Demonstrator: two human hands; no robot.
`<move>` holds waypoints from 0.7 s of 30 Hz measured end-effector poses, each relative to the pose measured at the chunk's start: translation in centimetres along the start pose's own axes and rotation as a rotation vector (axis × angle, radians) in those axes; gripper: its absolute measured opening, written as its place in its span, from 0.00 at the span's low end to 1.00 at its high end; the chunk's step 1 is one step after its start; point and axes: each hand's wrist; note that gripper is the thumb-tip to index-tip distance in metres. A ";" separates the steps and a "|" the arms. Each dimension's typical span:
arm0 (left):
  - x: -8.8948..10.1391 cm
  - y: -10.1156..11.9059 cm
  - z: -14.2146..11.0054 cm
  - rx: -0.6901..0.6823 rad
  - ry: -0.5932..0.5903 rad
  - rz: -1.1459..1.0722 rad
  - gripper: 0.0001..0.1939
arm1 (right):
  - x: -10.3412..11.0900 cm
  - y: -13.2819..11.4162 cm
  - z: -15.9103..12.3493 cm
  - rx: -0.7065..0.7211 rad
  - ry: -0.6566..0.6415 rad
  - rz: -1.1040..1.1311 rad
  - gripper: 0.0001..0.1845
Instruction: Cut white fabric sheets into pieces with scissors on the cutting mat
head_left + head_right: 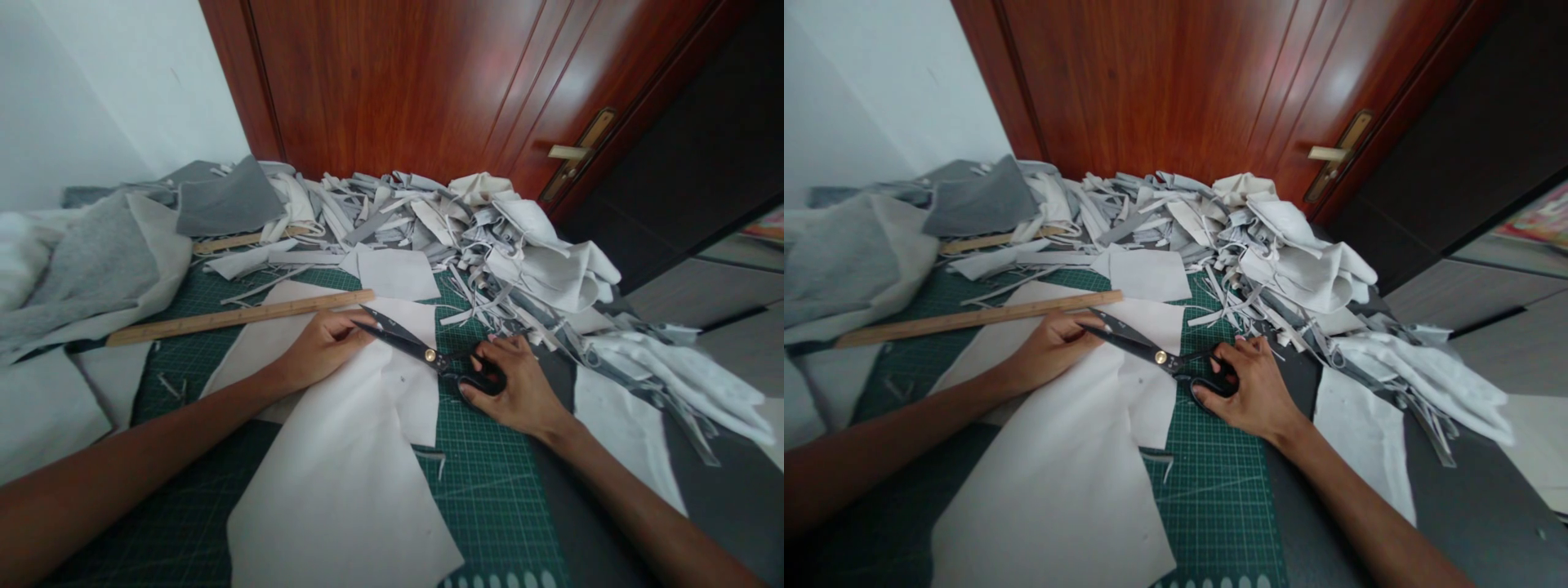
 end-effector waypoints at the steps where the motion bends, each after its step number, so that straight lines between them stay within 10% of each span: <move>1: 0.0 0.1 0.0 -0.005 -0.004 0.001 0.08 | 0.0 0.0 0.0 -0.007 -0.004 0.000 0.16; 21: 0.2 0.0 -0.1 0.141 -0.041 0.099 0.16 | -0.7 0.6 -0.1 0.012 -0.070 0.108 0.18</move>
Point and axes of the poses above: each hand's wrist, its own z-axis towards the middle knuckle, its own x-axis out of the back of the hand, y = z × x, and after that the axes turned 1 degree about -z, right-handed
